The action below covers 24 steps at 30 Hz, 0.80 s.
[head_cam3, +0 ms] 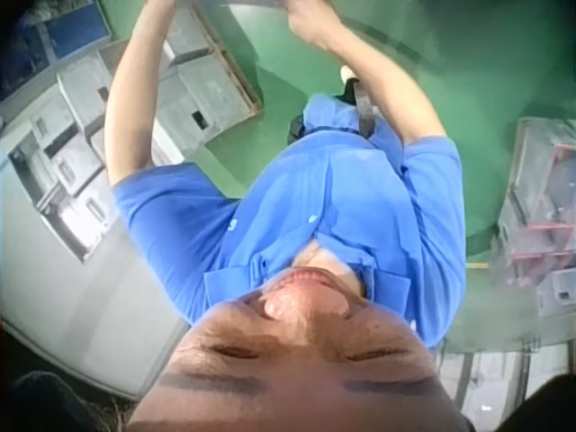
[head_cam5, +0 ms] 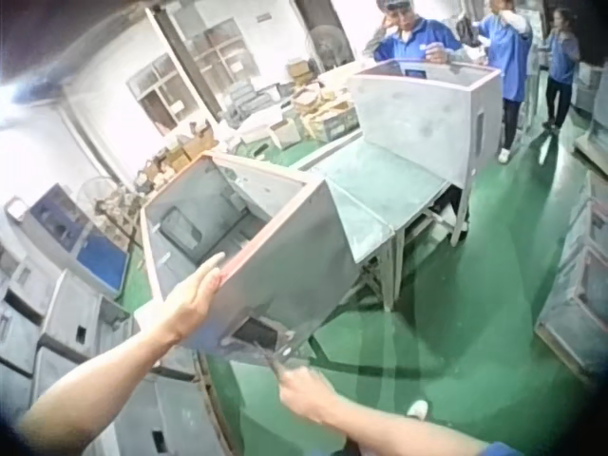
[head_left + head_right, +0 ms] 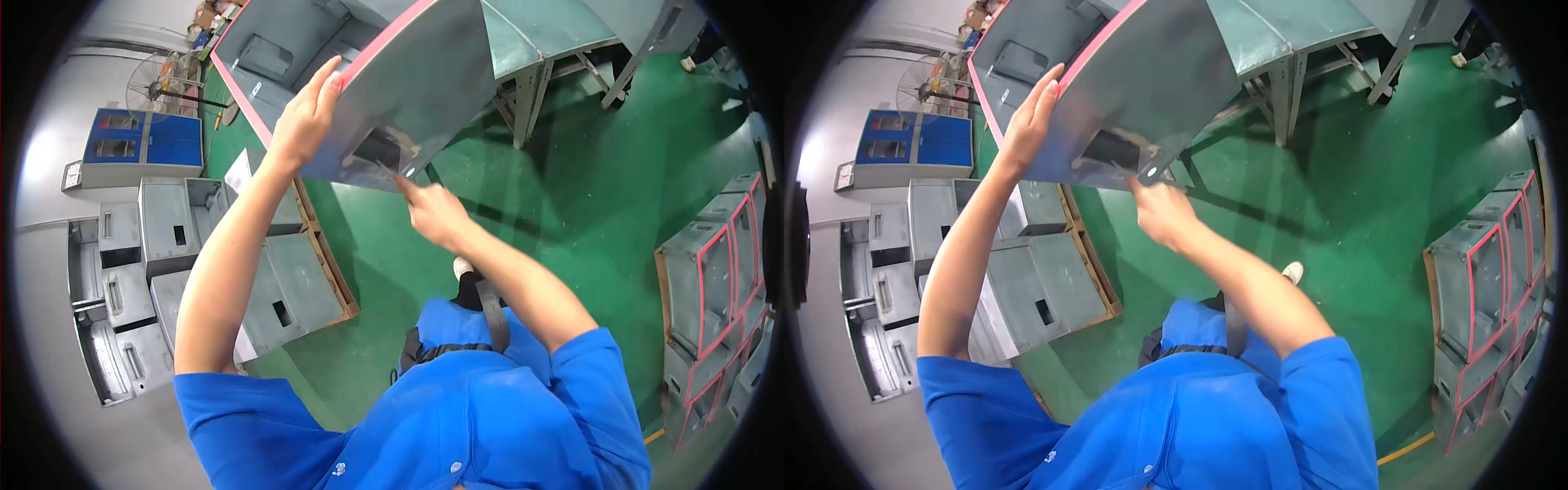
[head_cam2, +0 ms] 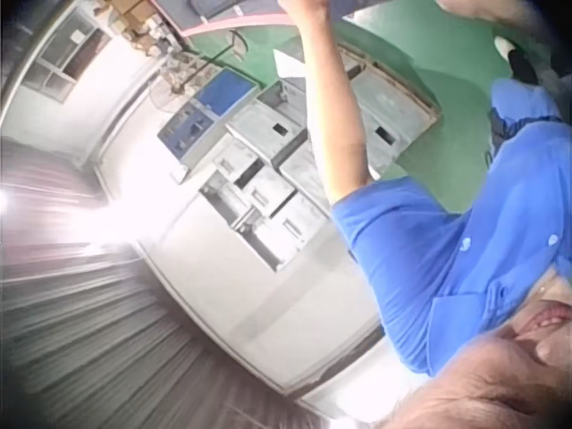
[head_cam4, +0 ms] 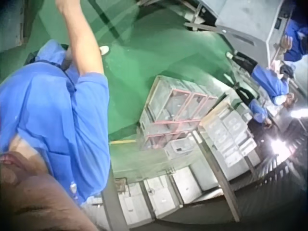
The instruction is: Manually deburring or grinding the edges of cutouts on metal enclosure boxes using a metal file.
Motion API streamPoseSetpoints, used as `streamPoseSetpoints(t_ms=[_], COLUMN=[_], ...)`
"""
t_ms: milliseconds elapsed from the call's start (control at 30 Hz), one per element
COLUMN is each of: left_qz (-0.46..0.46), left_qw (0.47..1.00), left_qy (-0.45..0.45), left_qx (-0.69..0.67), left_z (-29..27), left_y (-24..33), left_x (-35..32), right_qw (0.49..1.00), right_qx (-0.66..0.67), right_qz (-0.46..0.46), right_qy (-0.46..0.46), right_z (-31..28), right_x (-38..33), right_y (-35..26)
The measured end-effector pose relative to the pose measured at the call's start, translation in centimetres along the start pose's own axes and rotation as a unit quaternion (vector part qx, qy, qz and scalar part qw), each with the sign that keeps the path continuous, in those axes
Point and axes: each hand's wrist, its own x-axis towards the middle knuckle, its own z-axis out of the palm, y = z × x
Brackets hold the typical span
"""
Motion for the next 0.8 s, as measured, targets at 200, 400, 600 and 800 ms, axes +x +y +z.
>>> streamPoseSetpoints(t_ms=[200,400,600,800], left_qz=[-0.021,0.079,0.012,0.004], left_qw=[1.0,0.997,1.0,1.0], left_qy=[0.004,0.015,0.021,0.021], left_qx=[0.008,0.011,0.01,-0.003], left_z=[-0.4,0.5,-0.9,-0.7], left_y=[0.1,0.1,0.1,0.6], left_x=[-0.8,0.3,-1.2,-1.3], right_qw=[0.983,0.973,0.997,0.989], right_qx=[0.091,-0.183,-0.077,-0.089], right_qz=[-0.089,-0.103,0.001,-0.071], right_qy=[0.133,0.101,0.031,0.093], right_z=[1.2,2.2,1.5,2.6], right_x=[-1.5,-1.4,-2.3,0.3], right_y=[-2.5,-2.0,-1.5,-3.4])
